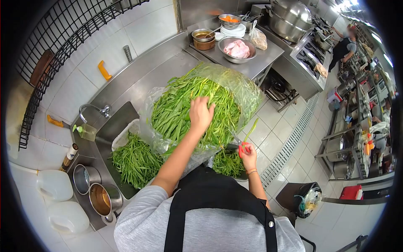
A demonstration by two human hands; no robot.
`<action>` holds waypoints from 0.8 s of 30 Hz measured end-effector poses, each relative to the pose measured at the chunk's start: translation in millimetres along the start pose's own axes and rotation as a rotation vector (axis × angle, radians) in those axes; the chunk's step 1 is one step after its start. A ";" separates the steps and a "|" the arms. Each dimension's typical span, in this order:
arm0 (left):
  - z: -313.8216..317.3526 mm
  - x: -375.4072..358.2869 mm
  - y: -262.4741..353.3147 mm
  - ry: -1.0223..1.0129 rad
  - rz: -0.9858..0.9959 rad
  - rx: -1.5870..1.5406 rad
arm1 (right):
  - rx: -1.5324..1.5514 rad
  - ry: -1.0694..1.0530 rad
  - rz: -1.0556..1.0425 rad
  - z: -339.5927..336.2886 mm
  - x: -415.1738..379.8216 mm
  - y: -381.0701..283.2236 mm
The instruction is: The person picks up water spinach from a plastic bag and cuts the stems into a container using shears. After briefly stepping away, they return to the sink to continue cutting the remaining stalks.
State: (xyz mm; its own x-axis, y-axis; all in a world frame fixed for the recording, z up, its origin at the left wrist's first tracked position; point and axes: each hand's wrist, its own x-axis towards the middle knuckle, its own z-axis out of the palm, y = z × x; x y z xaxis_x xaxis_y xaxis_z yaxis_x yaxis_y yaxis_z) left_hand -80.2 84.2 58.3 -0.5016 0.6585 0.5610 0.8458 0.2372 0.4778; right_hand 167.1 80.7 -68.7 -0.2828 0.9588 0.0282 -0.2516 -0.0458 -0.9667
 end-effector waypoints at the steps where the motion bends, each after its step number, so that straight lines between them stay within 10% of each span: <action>1: 12.2 10.4 -11.6 0.051 -0.015 0.067 | -0.189 0.004 -0.018 -19.0 -10.1 11.7; 5: 44.7 19.3 -34.6 -0.220 -0.153 -0.031 | -0.981 0.145 -0.084 -84.3 -53.7 47.5; 8: 37.0 -13.1 -17.1 -0.228 -0.134 -0.229 | -0.644 0.295 0.272 -98.7 -74.5 40.6; 15: 18.0 -131.8 39.5 -0.839 -0.072 -0.336 | -0.718 0.394 0.169 -108.6 -89.4 45.2; 24: 29.1 -69.1 -17.6 -0.195 -0.094 0.005 | -0.595 0.211 0.136 -67.4 -57.9 39.0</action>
State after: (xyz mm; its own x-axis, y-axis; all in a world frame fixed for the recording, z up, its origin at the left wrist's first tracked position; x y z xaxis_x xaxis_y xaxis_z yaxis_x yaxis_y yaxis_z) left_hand -55.1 55.3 -8.6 -0.5341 0.7592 0.3720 0.7979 0.3073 0.5185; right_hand 236.1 42.3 -125.2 -0.0729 0.9927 -0.0965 0.3467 -0.0655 -0.9357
